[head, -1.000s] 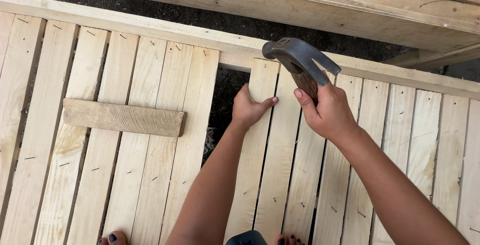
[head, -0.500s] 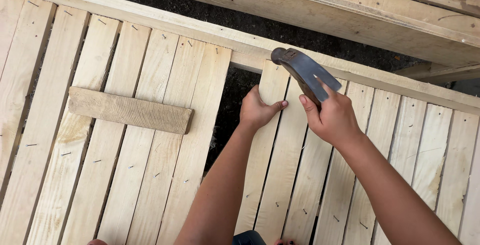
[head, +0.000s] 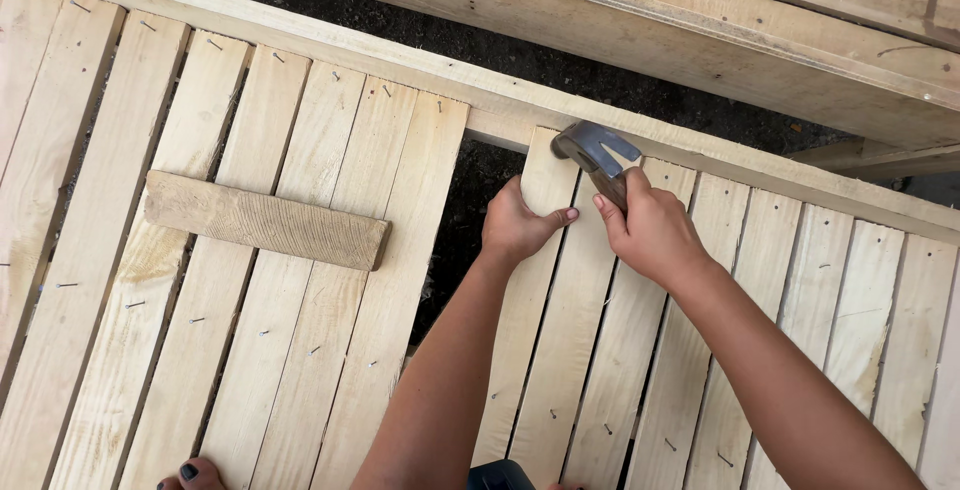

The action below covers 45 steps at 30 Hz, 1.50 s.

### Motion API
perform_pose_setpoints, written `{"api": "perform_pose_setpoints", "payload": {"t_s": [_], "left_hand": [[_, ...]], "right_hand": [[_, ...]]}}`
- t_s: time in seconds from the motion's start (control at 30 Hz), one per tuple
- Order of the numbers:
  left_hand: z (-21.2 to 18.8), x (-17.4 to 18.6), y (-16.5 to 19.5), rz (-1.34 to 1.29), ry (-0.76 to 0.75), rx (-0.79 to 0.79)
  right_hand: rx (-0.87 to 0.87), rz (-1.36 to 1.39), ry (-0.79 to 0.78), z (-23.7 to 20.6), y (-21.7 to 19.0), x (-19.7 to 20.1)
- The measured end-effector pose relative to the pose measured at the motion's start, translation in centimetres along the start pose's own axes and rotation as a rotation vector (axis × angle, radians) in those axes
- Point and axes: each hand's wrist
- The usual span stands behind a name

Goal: The person hammers nails into slatted wooden frames of a bench-like furniture piece, using a claw hammer. They hold a small wood block, press and reposition slats, tap boards into alignment, and work along different sections of the frame, at times steadying boards by hand while driving nails.

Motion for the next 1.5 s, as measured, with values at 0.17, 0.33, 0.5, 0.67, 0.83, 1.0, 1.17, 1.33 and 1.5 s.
{"api": "perform_pose_setpoints", "payload": {"t_s": [0.17,0.33,0.5,0.67,0.83,1.0,1.17,1.33,1.5], "left_hand": [[0.2,-0.1,-0.1,0.028,-0.002,-0.021],[0.0,-0.2,-0.5,0.02,-0.015,0.053],[0.0,-0.1,-0.3,0.055,0.011,0.013],[0.0,0.2,0.4,0.064,-0.01,0.063],[-0.7,2.1,1.1,0.444,0.025,-0.109],[-4.7,14.4,-2.6,0.835,0.33,-0.455],[-7.9,22.5,-7.1,1.197,0.17,-0.653],[-7.0,19.0,-7.0,1.013,0.049,-0.783],[-5.6,7.0,-4.1,0.741,-0.227,-1.262]], "right_hand": [[-0.017,0.227,0.074,-1.4,1.9,1.2],[0.202,0.268,0.177,-1.2,0.5,-0.1],[-0.148,0.082,-0.096,0.8,-0.2,-0.6],[-0.051,0.263,0.021,0.1,0.8,-0.8],[-0.107,0.126,-0.039,1.8,0.4,-2.5],[-0.465,0.569,-0.291,0.2,2.5,-1.9],[-0.464,0.921,-0.208,-3.6,5.8,-1.1],[-0.353,0.887,-0.134,-5.6,9.2,0.4],[-0.298,0.88,-0.069,-8.1,10.0,1.2]]}}
Point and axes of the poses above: each hand's wrist, its own z-axis towards the middle knuckle, its own x-axis out of the back of the hand, y = z × x, and after that the axes turned 14 degrees about -x, right-handed
